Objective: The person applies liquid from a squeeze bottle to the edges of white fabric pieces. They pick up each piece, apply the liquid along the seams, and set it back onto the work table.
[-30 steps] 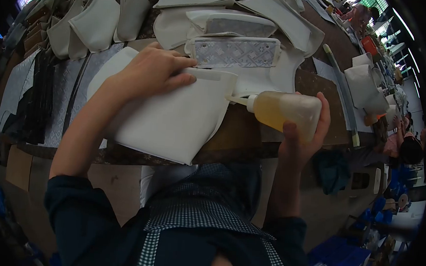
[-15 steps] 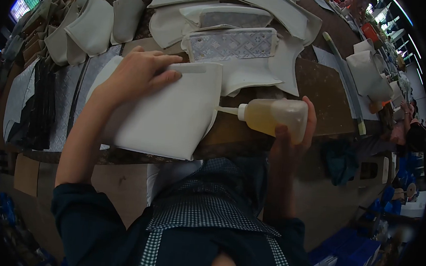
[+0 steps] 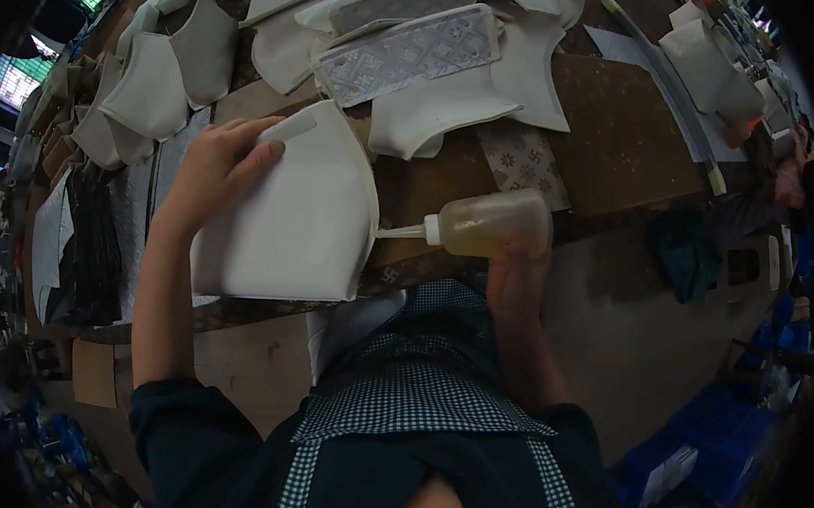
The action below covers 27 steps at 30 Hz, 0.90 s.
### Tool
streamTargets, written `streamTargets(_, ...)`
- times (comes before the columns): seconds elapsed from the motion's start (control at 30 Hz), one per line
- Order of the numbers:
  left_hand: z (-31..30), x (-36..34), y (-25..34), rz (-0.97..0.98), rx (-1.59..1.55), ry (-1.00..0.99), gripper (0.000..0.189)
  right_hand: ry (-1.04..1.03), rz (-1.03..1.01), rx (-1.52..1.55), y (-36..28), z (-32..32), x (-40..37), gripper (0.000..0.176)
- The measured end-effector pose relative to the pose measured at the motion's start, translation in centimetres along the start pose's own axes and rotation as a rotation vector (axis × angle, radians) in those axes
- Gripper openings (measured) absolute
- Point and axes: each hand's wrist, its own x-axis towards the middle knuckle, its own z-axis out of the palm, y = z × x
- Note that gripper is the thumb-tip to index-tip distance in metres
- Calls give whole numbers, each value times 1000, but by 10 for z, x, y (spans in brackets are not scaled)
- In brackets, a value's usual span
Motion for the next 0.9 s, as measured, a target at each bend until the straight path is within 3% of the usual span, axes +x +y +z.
streamTargets(0.27,1,-3,0,-24,-29,-9,38,-51,18,114,-9,5,-3,69)
streamTargets(0.47,3,-4,-3,-5,-20,8,39,-65,-145,-102,-9,12,2,68)
streamTargets(0.9,4,-4,-1,-24,4,11,38,-239,-121,-438,-20,21,-34,75)
